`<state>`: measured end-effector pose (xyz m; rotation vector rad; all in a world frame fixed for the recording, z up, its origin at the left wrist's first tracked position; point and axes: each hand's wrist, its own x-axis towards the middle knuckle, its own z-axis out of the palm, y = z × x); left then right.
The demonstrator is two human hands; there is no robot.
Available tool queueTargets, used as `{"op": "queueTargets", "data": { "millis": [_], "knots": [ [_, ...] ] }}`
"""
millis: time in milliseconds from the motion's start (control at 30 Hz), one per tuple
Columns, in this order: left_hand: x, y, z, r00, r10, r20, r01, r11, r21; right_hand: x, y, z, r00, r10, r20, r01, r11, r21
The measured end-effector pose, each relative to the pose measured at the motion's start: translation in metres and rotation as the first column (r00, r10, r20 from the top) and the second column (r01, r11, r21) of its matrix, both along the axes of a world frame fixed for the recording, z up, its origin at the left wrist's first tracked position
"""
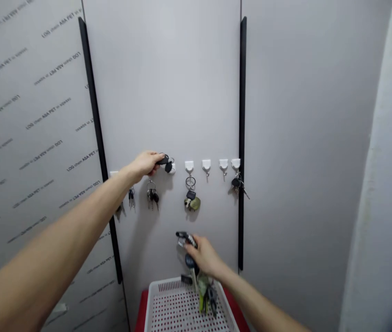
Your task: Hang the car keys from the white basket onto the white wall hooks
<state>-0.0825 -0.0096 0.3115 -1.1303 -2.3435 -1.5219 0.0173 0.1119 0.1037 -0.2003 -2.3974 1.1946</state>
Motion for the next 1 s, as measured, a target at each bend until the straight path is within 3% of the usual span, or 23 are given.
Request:
{"op": "queueTargets", "data": {
  "millis": [100, 167, 233, 267, 333, 400, 433, 500, 533, 600, 667, 767, 867, 1000],
  "knots": [
    [0.001, 0.001, -0.013, 0.952, 0.161, -0.260, -0.169, 0.986, -0.009, 0.000, -0.012, -0.048, 0.995, -0.010, 0.097, -0.003, 0.992, 0.129],
    [0.005, 0.001, -0.015, 0.838, 0.211, -0.503, -0.264, 0.964, -0.036, 0.003, -0.016, -0.070, 0.987, -0.017, 0.161, -0.019, 0.975, 0.220],
    [0.009, 0.002, -0.010, 0.770, 0.098, -0.630, -0.249, 0.956, -0.156, 0.004, -0.017, -0.078, 0.971, -0.018, 0.240, -0.048, 0.963, 0.266],
    [0.010, 0.003, -0.006, 0.779, 0.020, -0.626, -0.210, 0.950, -0.231, 0.005, -0.016, -0.076, 0.964, -0.006, 0.267, -0.067, 0.962, 0.264],
    [0.009, 0.005, 0.004, 0.846, -0.053, -0.530, -0.110, 0.956, -0.272, 0.004, -0.012, -0.054, 0.971, 0.034, 0.238, -0.087, 0.973, 0.216],
    [0.005, 0.007, 0.012, 0.921, 0.024, -0.388, -0.062, 0.994, -0.087, 0.001, -0.006, -0.014, 0.998, 0.028, 0.052, -0.035, 0.989, 0.143],
    [0.003, 0.008, 0.014, 0.948, 0.080, -0.309, -0.068, 0.996, 0.048, 0.000, -0.002, 0.010, 0.994, -0.036, -0.102, 0.047, 0.993, 0.109],
    [0.002, 0.006, 0.014, 0.978, 0.113, -0.175, -0.071, 0.970, 0.232, -0.005, 0.007, 0.056, 0.891, -0.244, -0.382, 0.287, 0.956, 0.059],
    [0.004, 0.004, 0.012, 0.986, 0.077, -0.148, -0.039, 0.968, 0.248, -0.008, 0.010, 0.076, 0.818, -0.345, -0.460, 0.405, 0.914, 0.034],
    [0.013, -0.003, -0.001, 0.984, -0.063, -0.168, 0.085, 0.988, 0.127, -0.016, 0.017, 0.101, 0.761, -0.410, -0.503, 0.502, 0.863, 0.056],
    [0.027, -0.013, -0.023, 0.958, -0.215, -0.190, 0.194, 0.973, -0.123, -0.023, 0.021, 0.110, 0.793, -0.386, -0.472, 0.498, 0.856, 0.137],
    [0.046, -0.024, -0.077, 0.933, -0.331, -0.141, 0.237, 0.861, -0.450, -0.029, 0.025, 0.112, 0.830, -0.335, -0.446, 0.428, 0.895, 0.126],
    [0.057, -0.027, -0.149, 0.929, -0.362, -0.077, 0.243, 0.753, -0.611, -0.029, 0.026, 0.122, 0.810, -0.313, -0.496, 0.351, 0.936, -0.018],
    [0.057, -0.020, -0.244, 0.942, -0.336, 0.003, 0.233, 0.646, -0.727, -0.028, 0.026, 0.148, 0.799, -0.314, -0.513, 0.363, 0.932, -0.006]
  ]
}}
